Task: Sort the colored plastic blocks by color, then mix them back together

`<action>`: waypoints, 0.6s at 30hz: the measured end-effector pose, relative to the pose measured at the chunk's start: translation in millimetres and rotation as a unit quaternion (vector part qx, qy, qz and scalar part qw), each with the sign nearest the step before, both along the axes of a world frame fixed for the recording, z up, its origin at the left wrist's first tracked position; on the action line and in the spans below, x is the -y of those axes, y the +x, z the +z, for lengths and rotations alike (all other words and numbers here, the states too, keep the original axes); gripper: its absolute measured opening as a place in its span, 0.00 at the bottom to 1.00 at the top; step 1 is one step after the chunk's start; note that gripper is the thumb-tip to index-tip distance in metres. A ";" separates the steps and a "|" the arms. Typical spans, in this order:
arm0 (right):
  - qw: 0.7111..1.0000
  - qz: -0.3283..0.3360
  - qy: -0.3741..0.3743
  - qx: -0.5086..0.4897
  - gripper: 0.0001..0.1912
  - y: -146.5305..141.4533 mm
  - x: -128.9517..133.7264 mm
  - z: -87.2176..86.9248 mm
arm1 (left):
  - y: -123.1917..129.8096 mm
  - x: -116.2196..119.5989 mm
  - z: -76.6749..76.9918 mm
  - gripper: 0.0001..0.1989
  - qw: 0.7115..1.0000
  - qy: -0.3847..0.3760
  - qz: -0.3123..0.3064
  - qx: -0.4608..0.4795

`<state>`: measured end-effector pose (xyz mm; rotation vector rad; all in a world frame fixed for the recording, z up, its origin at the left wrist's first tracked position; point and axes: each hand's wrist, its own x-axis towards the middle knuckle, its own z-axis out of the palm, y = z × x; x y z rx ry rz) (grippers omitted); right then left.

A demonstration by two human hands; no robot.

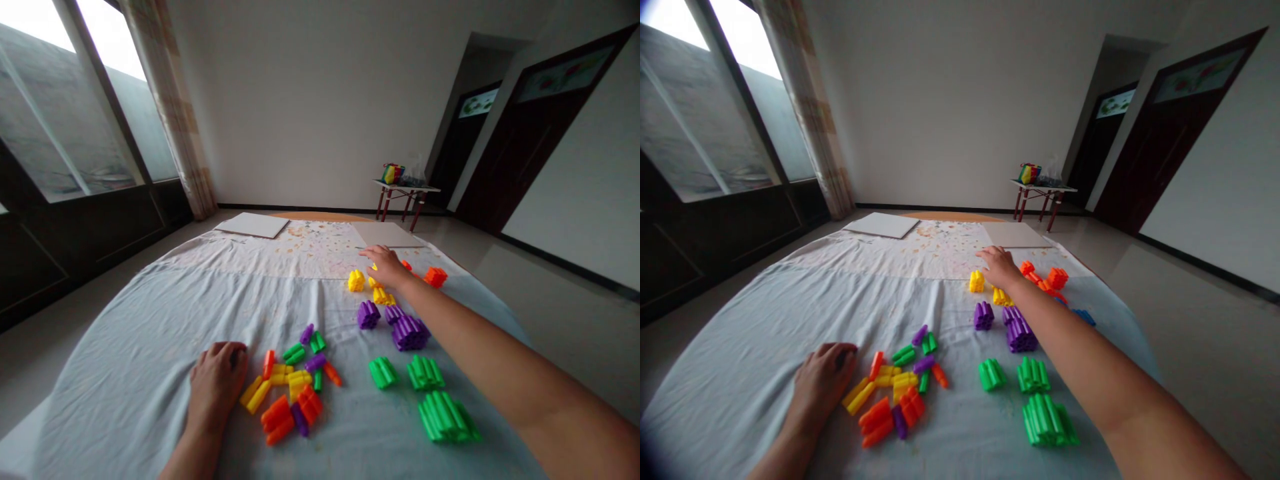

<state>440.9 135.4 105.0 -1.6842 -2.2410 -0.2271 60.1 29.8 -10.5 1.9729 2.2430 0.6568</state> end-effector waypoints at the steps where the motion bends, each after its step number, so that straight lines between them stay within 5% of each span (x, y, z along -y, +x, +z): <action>1: 0.998 0.052 0.011 -0.040 0.21 -14.9 11.0 2.5 | 0.3 0.2 0.1 0.16 1.000 0.001 0.000 0.002; 5: 0.962 0.235 -0.035 -0.133 0.16 -88.4 63.6 -4.4 | 0.9 1.7 0.4 0.15 1.000 0.010 -0.003 0.016; 9: 0.926 0.335 -0.115 -0.129 0.15 -157.7 102.7 -27.5 | -0.6 3.3 -0.9 0.15 0.998 0.037 -0.009 0.043; 13: 0.922 0.340 -0.171 -0.074 0.23 -197.0 117.0 -49.1 | -2.2 4.8 -2.3 0.15 0.997 0.052 -0.013 0.050; 18: 0.938 0.293 -0.187 0.003 0.20 -191.0 127.5 -56.0 | -2.1 7.0 0.1 0.16 0.996 0.058 -0.020 0.059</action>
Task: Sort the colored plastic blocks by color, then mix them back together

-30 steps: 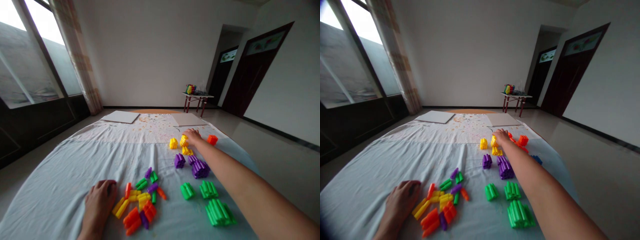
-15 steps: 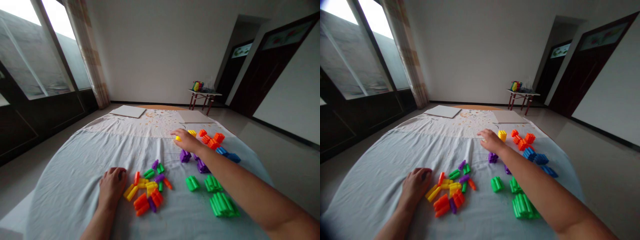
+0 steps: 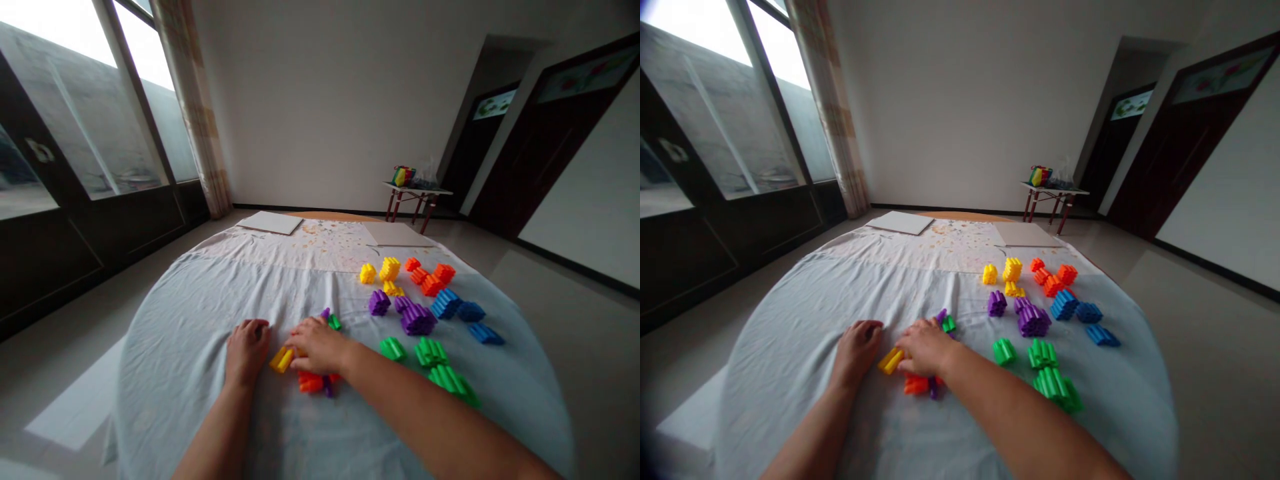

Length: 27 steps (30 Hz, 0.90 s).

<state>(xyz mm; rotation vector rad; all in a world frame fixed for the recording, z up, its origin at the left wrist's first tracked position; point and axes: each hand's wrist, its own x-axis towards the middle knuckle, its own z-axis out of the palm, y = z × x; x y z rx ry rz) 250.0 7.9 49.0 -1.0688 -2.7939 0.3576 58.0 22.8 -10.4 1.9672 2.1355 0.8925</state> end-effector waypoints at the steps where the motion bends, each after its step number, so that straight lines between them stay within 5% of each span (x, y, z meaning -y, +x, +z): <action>1: 1.000 -0.014 0.009 0.002 0.18 7.1 3.9 1.2 | 0.2 0.3 0.7 0.16 1.000 -0.001 -0.002 0.001; 10: 0.979 -0.119 0.050 -0.155 0.15 71.5 40.7 4.7 | 1.0 0.4 4.2 0.18 1.000 -0.019 -0.004 -0.003; 17: 0.979 -0.116 0.046 -0.162 0.22 56.4 29.2 -1.7 | 5.0 3.6 10.0 0.18 0.999 -0.022 0.002 -0.027; 22: 0.981 -0.127 0.021 -0.145 0.15 57.1 52.4 8.5 | 5.2 2.6 9.3 0.18 0.999 -0.028 0.010 -0.046; 27: 0.986 -0.138 -0.001 -0.096 0.15 64.1 73.0 -6.1 | 4.7 1.0 10.7 0.18 0.998 -0.026 0.008 -0.061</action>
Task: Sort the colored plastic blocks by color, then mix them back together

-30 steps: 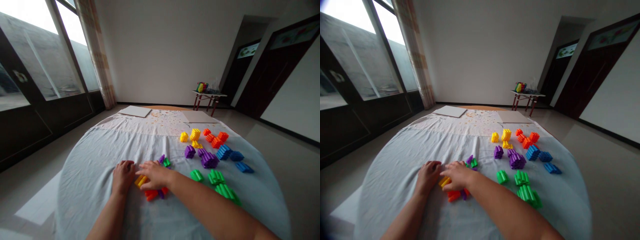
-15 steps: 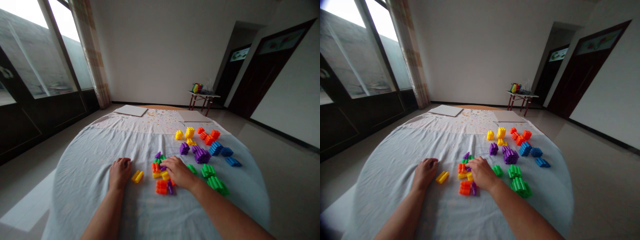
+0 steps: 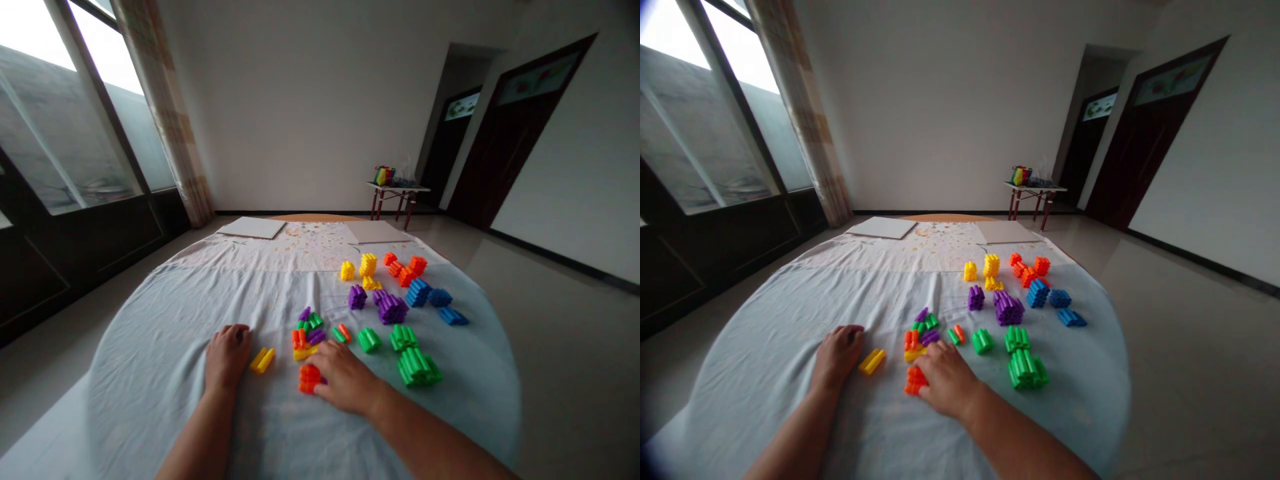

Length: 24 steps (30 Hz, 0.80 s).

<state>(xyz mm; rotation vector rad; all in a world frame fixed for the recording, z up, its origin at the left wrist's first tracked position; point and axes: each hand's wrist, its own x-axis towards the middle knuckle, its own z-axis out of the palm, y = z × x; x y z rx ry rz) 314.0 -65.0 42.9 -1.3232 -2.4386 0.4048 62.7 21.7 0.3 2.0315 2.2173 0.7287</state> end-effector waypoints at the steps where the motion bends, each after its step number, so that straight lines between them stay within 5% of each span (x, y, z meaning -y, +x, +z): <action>1: 1.000 -0.002 0.007 -0.006 0.15 -0.4 0.5 -3.8 | -0.4 -0.4 0.4 0.18 1.000 0.001 -0.002 -0.002; 6: 0.998 -0.027 0.064 -0.004 0.14 -4.1 -0.2 -11.4 | -6.8 -7.3 -5.3 0.21 1.000 0.000 -0.017 -0.006; 11: 0.996 0.088 0.021 0.024 0.15 -4.4 4.6 -11.8 | -18.0 -17.9 -18.8 0.22 1.000 -0.005 -0.020 -0.004; 20: 0.958 0.241 0.103 0.117 0.13 -4.7 -11.4 -10.1 | -32.4 -32.4 -35.7 0.22 0.999 0.001 -0.037 0.001; 24: 0.961 0.217 0.119 0.123 0.08 -11.0 -15.4 -17.3 | -42.3 -42.7 -50.4 0.22 1.000 0.010 -0.029 0.001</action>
